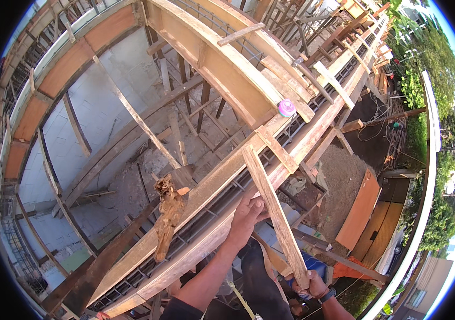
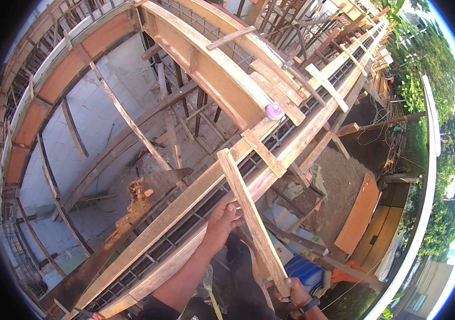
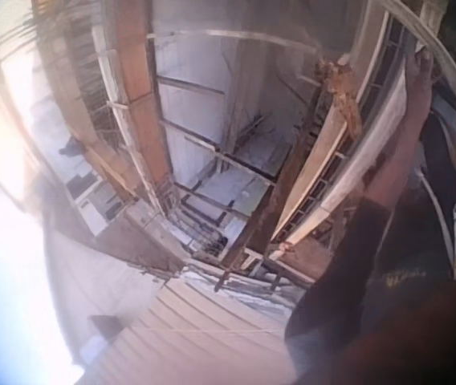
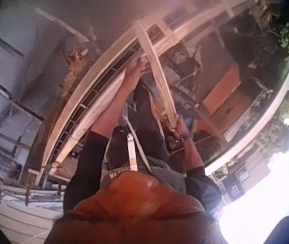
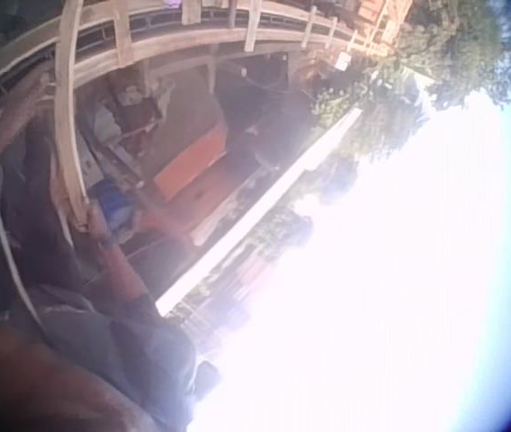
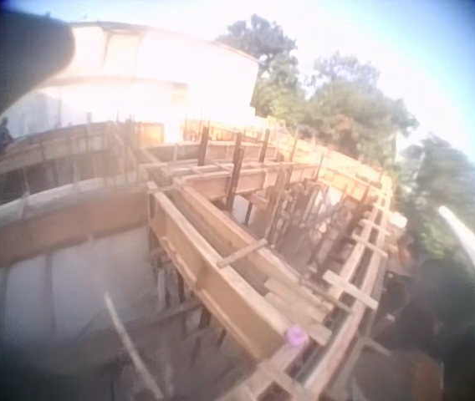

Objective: The person assembles wooden formwork on a construction site. They cut a wooden plank with a hand saw, measure and mark it with a tape measure, and secure it to the structure using a hammer and nails.

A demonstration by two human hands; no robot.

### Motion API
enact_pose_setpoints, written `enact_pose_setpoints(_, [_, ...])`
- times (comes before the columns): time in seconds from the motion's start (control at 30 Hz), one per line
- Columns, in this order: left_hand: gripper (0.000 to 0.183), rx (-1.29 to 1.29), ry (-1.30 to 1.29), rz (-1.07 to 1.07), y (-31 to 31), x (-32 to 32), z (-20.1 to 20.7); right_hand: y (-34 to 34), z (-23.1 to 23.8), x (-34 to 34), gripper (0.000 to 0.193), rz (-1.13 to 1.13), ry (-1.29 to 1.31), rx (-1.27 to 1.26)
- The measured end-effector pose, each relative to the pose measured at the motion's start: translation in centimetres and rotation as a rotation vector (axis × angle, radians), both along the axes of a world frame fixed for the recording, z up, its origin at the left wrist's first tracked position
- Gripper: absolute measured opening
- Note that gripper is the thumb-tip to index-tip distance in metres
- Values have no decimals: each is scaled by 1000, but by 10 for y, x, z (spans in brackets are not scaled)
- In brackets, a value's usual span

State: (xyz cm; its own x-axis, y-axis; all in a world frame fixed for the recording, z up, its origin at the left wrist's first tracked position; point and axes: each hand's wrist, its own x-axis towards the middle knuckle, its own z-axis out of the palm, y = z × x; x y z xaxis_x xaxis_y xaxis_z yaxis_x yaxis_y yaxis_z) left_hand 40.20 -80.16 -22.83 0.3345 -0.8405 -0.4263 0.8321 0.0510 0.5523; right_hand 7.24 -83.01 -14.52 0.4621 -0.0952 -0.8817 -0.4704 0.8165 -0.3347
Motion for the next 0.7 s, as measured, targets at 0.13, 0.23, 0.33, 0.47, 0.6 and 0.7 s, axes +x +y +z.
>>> enact_pose_setpoints(0.13, [37,256,128,25,36,-8,-8,19,41,-15,54,120,228,-230])
enact_pose_setpoints(0.23, [37,321,351,73,95,-23,-24,16,54,-20,37,1,232,-396])
enact_pose_setpoints(0.33, [42,335,549,31,175,-38,-60,3,52,-40,29,-101,166,-526])
enact_pose_setpoints(0.47, [50,441,731,41,236,-61,-61,-3,29,25,37,-118,81,-719])
enact_pose_setpoints(0.6, [53,528,859,211,276,-113,-84,5,-11,117,40,-225,-198,-695])
enact_pose_setpoints(0.7, [53,756,828,212,302,-157,-100,36,-46,167,39,-36,-290,-676])
